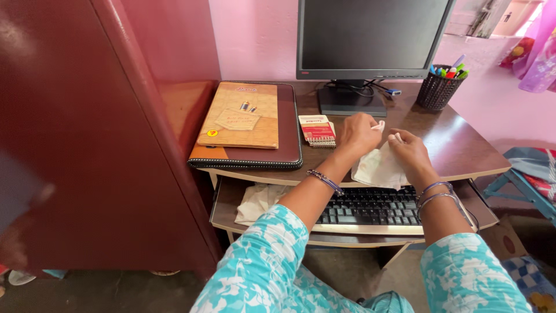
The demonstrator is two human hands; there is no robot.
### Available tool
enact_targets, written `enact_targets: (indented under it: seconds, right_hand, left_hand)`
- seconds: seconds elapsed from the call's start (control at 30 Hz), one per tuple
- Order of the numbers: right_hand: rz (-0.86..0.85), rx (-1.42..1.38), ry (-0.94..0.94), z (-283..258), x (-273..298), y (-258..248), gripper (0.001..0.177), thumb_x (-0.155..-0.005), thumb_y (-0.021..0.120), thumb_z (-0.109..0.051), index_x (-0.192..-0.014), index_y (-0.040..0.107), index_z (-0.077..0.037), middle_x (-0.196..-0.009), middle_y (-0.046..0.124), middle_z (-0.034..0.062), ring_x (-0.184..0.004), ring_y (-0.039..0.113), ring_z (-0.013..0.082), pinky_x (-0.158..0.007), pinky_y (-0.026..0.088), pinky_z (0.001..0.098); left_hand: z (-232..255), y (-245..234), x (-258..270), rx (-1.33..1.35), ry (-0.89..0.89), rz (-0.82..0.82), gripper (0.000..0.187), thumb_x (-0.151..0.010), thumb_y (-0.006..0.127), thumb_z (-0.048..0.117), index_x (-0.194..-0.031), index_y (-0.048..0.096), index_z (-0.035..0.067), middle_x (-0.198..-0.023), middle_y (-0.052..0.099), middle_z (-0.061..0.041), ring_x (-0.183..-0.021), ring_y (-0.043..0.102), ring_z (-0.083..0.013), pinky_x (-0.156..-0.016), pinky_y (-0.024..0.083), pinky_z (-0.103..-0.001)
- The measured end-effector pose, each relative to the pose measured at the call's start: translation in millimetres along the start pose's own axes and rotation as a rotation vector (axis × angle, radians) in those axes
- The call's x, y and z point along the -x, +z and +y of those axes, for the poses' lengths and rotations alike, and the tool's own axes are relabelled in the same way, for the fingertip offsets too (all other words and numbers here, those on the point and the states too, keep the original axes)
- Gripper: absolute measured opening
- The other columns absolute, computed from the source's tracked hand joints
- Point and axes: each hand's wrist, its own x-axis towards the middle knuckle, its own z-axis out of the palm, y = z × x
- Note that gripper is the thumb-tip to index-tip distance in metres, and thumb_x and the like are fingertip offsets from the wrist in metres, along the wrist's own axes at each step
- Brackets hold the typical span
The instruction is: The person wipes a computer desk, monitor base, keyboard tray, and chair using a white cloth. They move a notebook and notepad aside to access the surface, then wipe the chair seat and backrest. The workspace includes a monitor, keyboard, and stationery items.
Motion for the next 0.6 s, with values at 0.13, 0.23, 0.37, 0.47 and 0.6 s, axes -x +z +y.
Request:
enact_targets:
  seconds: [0.13,0.23,0.37,0.47,0.6]
  right_hand:
    - [0.012,-0.176,0.197,10.2,-7.1,1.8,0.037,-0.098,0.058,-0.014,-0.130,0.064,0.004,-0.104,0.071,0.0125,-0.086,0.067,0.0198,-0.073,0.054,0.0325]
    - [0.019,-0.249,0.258,22.0,-10.9,1.8,0.035,-0.099,0.057,-0.014,-0.128,0.065,0.004,-0.102,0.069,0.0118,-0.083,0.065,0.0190,-0.069,0.052,0.0334]
    - [-0.003,-0.458,0.304,26.4,-13.9,-7.5,0.036,-0.101,0.055,-0.018,-0.125,0.064,0.007,-0.098,0.067,0.0092,-0.079,0.063,0.0186,-0.065,0.052,0.0349]
    - [0.015,-0.524,0.405,10.0,-10.2,-12.9,0.045,-0.105,0.059,-0.035,-0.129,0.061,0.002,-0.098,0.067,0.0100,-0.081,0.064,0.0205,-0.066,0.053,0.0361]
    - [-0.019,-0.357,0.314,-3.5,-0.5,-17.0,0.040,-0.095,0.063,-0.016,-0.133,0.061,-0.005,-0.104,0.070,0.0061,-0.092,0.068,0.0166,-0.074,0.056,0.0331]
  left_hand:
    - [1.8,21.4,4.3,-0.017,0.093,-0.030,0.021,-0.083,0.073,0.029,-0.092,0.082,0.013,-0.097,0.076,-0.019,-0.092,0.074,-0.0387,-0.081,0.058,-0.047]
    - [1.4,33.5,12.9,-0.021,0.052,-0.099,0.022,-0.082,0.073,0.029,-0.094,0.081,0.013,-0.099,0.075,-0.019,-0.092,0.073,-0.0390,-0.080,0.058,-0.048]
    - [-3.6,53.5,19.1,-0.064,0.283,-0.141,0.021,-0.076,0.070,0.020,-0.090,0.080,0.008,-0.094,0.075,-0.024,-0.093,0.075,-0.0389,-0.086,0.058,-0.047]
    - [-8.0,61.2,25.8,0.070,0.311,-0.239,0.028,-0.073,0.068,0.017,-0.098,0.073,0.006,-0.096,0.074,-0.023,-0.094,0.071,-0.0409,-0.084,0.056,-0.049]
    - [-13.8,56.7,22.4,-0.061,0.247,-0.155,0.028,-0.088,0.060,0.019,-0.104,0.080,0.009,-0.106,0.075,-0.021,-0.100,0.073,-0.0391,-0.095,0.056,-0.046]
